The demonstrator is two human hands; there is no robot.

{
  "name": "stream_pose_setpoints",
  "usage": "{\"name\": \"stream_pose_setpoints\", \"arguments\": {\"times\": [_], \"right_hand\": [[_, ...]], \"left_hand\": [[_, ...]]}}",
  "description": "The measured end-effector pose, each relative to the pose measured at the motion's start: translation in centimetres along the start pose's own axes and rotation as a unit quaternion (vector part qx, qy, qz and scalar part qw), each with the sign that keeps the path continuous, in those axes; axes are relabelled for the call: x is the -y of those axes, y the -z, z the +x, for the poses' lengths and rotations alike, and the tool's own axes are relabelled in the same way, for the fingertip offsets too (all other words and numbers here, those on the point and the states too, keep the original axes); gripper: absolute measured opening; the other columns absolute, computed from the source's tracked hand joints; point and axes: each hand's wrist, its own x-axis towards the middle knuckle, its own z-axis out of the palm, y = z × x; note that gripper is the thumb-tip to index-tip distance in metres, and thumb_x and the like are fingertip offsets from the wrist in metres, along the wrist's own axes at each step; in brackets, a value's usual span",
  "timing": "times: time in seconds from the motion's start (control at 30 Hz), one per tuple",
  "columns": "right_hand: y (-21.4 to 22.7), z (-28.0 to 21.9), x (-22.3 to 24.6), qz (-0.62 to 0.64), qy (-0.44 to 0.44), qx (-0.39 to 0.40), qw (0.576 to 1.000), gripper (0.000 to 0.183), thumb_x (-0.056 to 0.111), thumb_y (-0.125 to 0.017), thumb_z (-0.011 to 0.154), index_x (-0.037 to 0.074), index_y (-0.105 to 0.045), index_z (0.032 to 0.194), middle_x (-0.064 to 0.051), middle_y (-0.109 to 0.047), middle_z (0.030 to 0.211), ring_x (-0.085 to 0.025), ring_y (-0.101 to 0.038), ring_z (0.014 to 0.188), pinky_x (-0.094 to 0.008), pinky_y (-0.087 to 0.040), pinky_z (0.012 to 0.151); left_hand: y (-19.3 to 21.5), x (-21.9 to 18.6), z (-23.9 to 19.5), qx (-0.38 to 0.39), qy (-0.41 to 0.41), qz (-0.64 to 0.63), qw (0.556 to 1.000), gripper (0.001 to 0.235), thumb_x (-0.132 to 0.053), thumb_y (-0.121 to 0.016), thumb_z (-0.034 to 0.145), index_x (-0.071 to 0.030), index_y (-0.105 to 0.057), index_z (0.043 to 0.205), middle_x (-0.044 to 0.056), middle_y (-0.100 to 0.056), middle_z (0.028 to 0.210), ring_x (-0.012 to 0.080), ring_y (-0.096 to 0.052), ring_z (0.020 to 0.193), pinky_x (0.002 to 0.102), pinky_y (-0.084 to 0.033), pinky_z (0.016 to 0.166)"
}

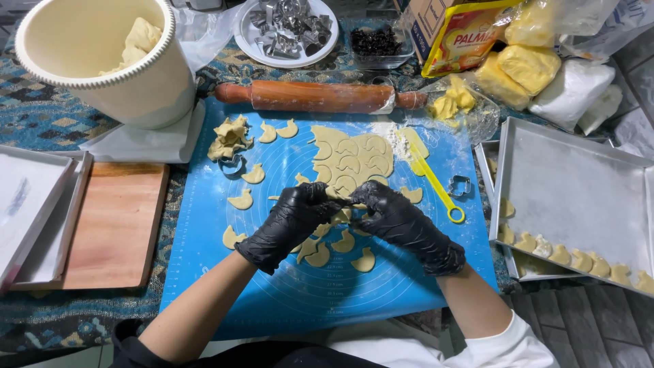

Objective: Cutting crescent-shaped cookies from rolled-out dough using a mold and placing them on a tray.

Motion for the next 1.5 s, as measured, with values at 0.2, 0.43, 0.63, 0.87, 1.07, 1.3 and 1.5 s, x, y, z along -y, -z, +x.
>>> {"name": "stream_pose_setpoints", "arguments": {"times": [0.2, 0.43, 0.63, 0.87, 1.07, 1.3, 1.5], "right_hand": [[-0.5, 1.0, -3.1, -0.109, 0.006, -0.028, 0.994, 0.024, 0.021, -0.077, 0.093, 0.007, -0.075, 0.112, -0.018, -0.074, 0.098, -0.036, -0.072, 0.082, -0.041, -0.061, 0.064], [-1.6, 4.0, -2.5, -0.006, -0.046, -0.069, 0.997, 0.016, 0.016, -0.076, 0.094, 0.007, -0.074, 0.107, -0.012, -0.077, 0.090, -0.029, -0.076, 0.085, -0.035, -0.063, 0.069], [-2.5, 5.8, -0.5, -0.107, -0.197, -0.105, 0.969, 0.014, 0.033, -0.072, 0.096, 0.022, -0.078, 0.102, -0.001, -0.078, 0.079, -0.019, -0.076, 0.073, -0.023, -0.061, 0.069], [-2.9, 6.9, -2.2, -0.116, -0.169, -0.198, 0.958, 0.009, 0.035, -0.078, 0.092, 0.027, -0.079, 0.097, -0.001, -0.075, 0.073, -0.021, -0.074, 0.073, -0.022, -0.060, 0.058], [0.5, 6.1, 1.1, 0.072, -0.203, -0.127, 0.968, 0.011, 0.020, -0.073, 0.096, 0.016, -0.077, 0.105, -0.010, -0.077, 0.087, -0.018, -0.076, 0.086, -0.030, -0.063, 0.071], [1.1, 3.4, -4.2, 0.004, -0.076, -0.058, 0.995, 0.034, 0.008, -0.089, 0.079, 0.007, -0.075, 0.110, -0.013, -0.071, 0.097, -0.018, -0.070, 0.084, -0.030, -0.059, 0.070], [-1.1, 2.1, -9.0, -0.184, 0.065, -0.133, 0.972, 0.014, 0.024, -0.084, 0.087, 0.016, -0.079, 0.096, -0.002, -0.074, 0.091, -0.024, -0.072, 0.087, -0.028, -0.063, 0.072]], "left_hand": [[0.9, -0.8, -0.1, -0.037, 0.021, -0.055, 0.998, 0.012, -0.021, -0.084, 0.087, -0.011, -0.079, 0.083, 0.009, -0.076, 0.069, 0.0158, -0.074, 0.070, 0.026, -0.055, 0.072], [1.8, 1.9, 1.8, -0.058, -0.014, -0.111, 0.992, 0.012, -0.021, -0.081, 0.090, -0.009, -0.078, 0.089, 0.008, -0.077, 0.074, 0.0134, -0.074, 0.071, 0.024, -0.058, 0.074], [1.4, 2.8, 2.8, -0.067, -0.049, -0.124, 0.989, 0.029, -0.027, -0.079, 0.089, -0.007, -0.074, 0.110, 0.017, -0.078, 0.097, 0.0226, -0.077, 0.080, 0.033, -0.065, 0.069], [0.0, 1.5, 4.4, -0.049, -0.072, 0.050, 0.995, 0.046, -0.048, -0.082, 0.078, -0.017, -0.065, 0.107, 0.007, -0.078, 0.100, 0.0248, -0.075, 0.096, 0.037, -0.065, 0.073], [-1.4, 1.9, 6.7, -0.031, -0.084, 0.083, 0.993, 0.047, -0.052, -0.082, 0.077, -0.019, -0.063, 0.104, 0.004, -0.078, 0.097, 0.0259, -0.075, 0.097, 0.037, -0.064, 0.072], [-0.8, 7.7, 9.6, -0.009, -0.193, -0.018, 0.981, 0.021, -0.004, -0.070, 0.090, 0.000, -0.065, 0.110, 0.015, -0.077, 0.077, 0.0237, -0.077, 0.068, 0.030, -0.060, 0.059], [-1.1, 7.0, 7.7, 0.020, -0.171, -0.051, 0.984, 0.044, -0.007, -0.071, 0.088, 0.004, -0.061, 0.129, 0.021, -0.077, 0.095, 0.0310, -0.076, 0.094, 0.042, -0.062, 0.072]]}}
